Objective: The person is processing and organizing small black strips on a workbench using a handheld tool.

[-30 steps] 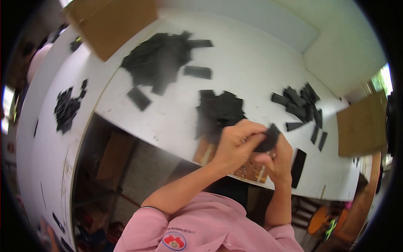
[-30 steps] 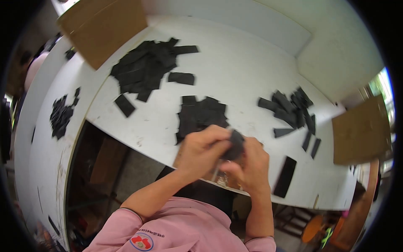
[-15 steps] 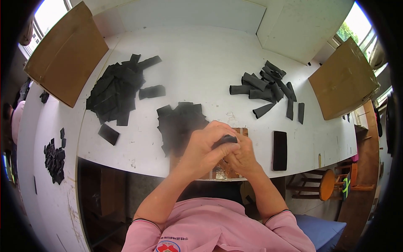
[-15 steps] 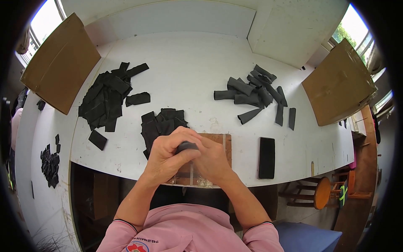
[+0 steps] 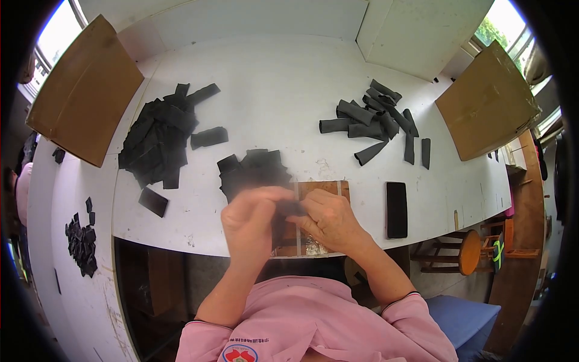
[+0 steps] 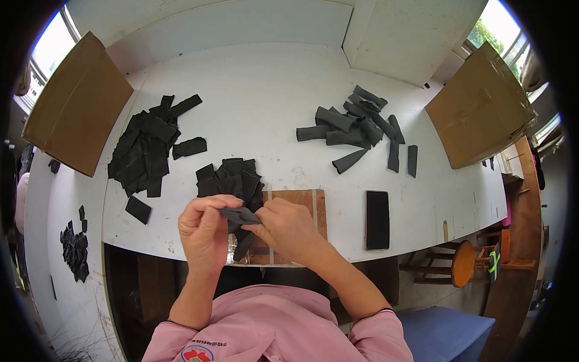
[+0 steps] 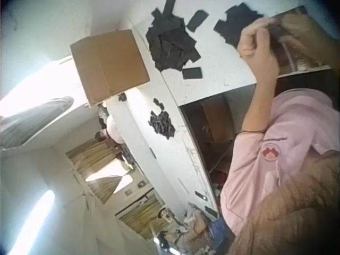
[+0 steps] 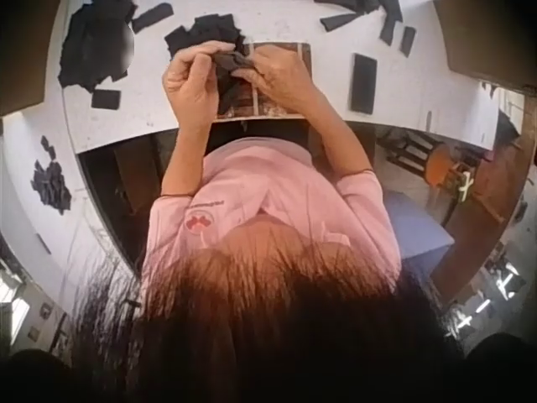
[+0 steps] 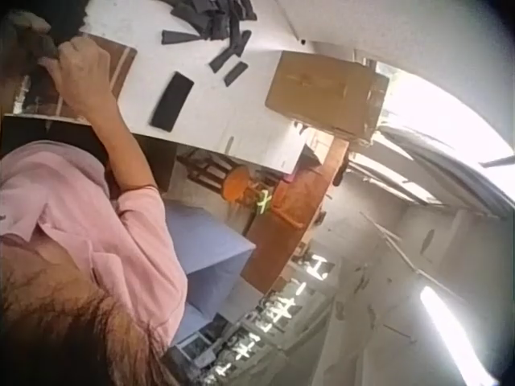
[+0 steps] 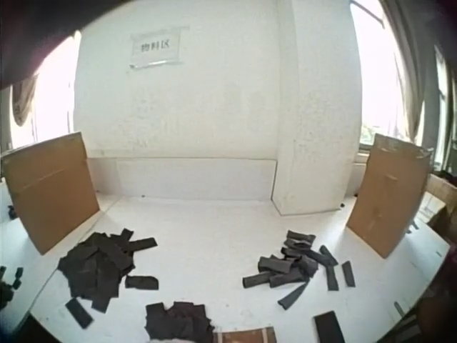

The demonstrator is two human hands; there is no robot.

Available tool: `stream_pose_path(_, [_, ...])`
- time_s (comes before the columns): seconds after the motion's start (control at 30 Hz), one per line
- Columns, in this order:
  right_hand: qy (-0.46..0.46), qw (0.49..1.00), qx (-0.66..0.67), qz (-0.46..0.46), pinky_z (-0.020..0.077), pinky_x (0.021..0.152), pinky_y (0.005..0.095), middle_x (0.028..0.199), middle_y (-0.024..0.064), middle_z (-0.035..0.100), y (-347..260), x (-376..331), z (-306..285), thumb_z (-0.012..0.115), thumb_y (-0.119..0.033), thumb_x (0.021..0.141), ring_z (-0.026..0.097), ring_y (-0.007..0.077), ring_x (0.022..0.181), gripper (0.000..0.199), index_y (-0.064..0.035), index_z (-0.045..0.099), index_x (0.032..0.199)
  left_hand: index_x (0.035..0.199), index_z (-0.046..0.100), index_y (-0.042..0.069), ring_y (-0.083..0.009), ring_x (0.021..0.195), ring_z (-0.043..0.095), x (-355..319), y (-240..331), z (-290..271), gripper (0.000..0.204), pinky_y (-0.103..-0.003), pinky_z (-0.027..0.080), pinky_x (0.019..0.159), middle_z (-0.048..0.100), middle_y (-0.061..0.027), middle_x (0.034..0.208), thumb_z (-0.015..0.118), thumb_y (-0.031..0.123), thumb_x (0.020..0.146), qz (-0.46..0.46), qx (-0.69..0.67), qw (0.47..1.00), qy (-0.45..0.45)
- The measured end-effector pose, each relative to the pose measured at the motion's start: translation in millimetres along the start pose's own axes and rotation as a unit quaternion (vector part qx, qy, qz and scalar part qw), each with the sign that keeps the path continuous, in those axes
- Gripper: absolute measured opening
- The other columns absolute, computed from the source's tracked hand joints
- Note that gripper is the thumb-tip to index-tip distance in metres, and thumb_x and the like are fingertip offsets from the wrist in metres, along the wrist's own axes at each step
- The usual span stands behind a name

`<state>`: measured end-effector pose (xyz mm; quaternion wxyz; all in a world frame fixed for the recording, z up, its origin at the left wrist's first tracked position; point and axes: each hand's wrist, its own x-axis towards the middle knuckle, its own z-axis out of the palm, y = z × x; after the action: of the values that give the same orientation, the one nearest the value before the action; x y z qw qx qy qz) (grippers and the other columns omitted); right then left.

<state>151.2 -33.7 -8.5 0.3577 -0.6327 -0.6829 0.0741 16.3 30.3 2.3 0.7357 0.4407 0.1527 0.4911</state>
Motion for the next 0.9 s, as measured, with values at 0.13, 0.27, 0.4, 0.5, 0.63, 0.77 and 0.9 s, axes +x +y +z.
stream_pose_path(0.13, [-0.033, 0.999, -0.013, -0.004, 0.0412, 0.050, 0.0374, 0.062, 0.0107, 0.050, 7, -7, 13, 0.057, -0.023, 0.077, 0.052, 0.0296, 0.060, 0.024, -0.0011, 0.053, 0.070, 0.085, 0.056, -0.003, -0.0166, 0.081, 0.056, 0, -9, -13, 0.013, -0.029, 0.044, 0.075, 0.060, -0.0134, 0.087, 0.043, 0.000, 0.083, -0.060, -0.072, 0.995, 0.020])
stream_pose_path(0.27, [-0.032, 0.999, -0.004, 0.023, 0.0407, 0.049, 0.0379, 0.059, 0.0116, 0.050, 7, -8, 19, 0.058, -0.022, 0.077, 0.051, 0.0304, 0.056, 0.023, -0.0010, 0.053, 0.069, 0.087, 0.056, -0.003, -0.0156, 0.080, 0.056, 3, -8, -14, 0.013, -0.028, 0.044, 0.074, 0.060, -0.0130, 0.087, 0.043, -0.001, 0.082, -0.043, -0.019, 0.999, 0.002])
stream_pose_path(0.4, [-0.068, 0.997, -0.007, 0.033, 0.0405, 0.049, 0.0379, 0.060, 0.0113, 0.050, 3, -7, 13, 0.058, -0.021, 0.077, 0.052, 0.0299, 0.058, 0.022, -0.0009, 0.053, 0.069, 0.083, 0.057, -0.003, -0.0139, 0.077, 0.055, 6, -1, -13, 0.010, -0.025, 0.044, 0.069, 0.059, -0.0100, 0.083, 0.048, -0.002, 0.078, -0.034, 0.123, 0.991, -0.030])
stream_pose_path(0.5, [-0.036, 0.999, -0.036, 0.018, 0.0415, 0.048, 0.0340, 0.057, 0.0058, 0.051, -1, -8, 17, 0.059, -0.028, 0.075, 0.053, 0.0238, 0.056, 0.027, -0.0069, 0.052, 0.059, 0.080, 0.058, -0.003, -0.0131, 0.076, 0.054, 6, -2, -17, 0.007, -0.023, 0.043, 0.066, 0.058, -0.0085, 0.080, 0.052, -0.002, 0.077, -0.010, 0.184, 0.981, -0.061])
stream_pose_path(0.63, [-0.021, 0.999, -0.027, 0.004, 0.0407, 0.047, 0.0350, 0.058, 0.0057, 0.051, 7, -11, 21, 0.060, -0.026, 0.074, 0.052, 0.0234, 0.056, 0.026, -0.0062, 0.052, 0.060, 0.077, 0.057, -0.001, -0.0144, 0.074, 0.052, 4, -6, -19, 0.007, -0.026, 0.041, 0.068, 0.059, -0.0092, 0.077, 0.055, 0.004, 0.080, 0.046, 0.190, 0.977, -0.089])
stream_pose_path(0.77, [-0.049, 0.998, 0.020, -0.033, 0.0403, 0.046, 0.0344, 0.055, 0.0062, 0.047, -9, 10, -14, 0.062, -0.021, 0.073, 0.050, 0.0234, 0.054, 0.019, -0.0049, 0.056, 0.066, 0.082, 0.056, -0.003, -0.0095, 0.072, 0.049, 5, -18, -42, 0.010, -0.023, 0.040, 0.064, 0.058, -0.0086, 0.083, 0.052, 0.006, 0.082, 0.020, 0.295, 0.952, 0.083])
stream_pose_path(0.9, [0.161, 0.890, 0.365, 0.219, 0.0365, 0.044, 0.0258, 0.051, 0.0022, 0.046, 29, 27, -50, 0.055, -0.021, 0.083, 0.050, 0.0105, 0.054, 0.030, 0.0041, 0.054, 0.067, 0.106, 0.049, -0.002, -0.0266, 0.080, 0.056, 56, -43, -119, 0.039, -0.033, 0.044, 0.071, 0.055, -0.0181, 0.096, 0.059, 0.020, 0.076, -0.052, 0.522, 0.810, 0.262])
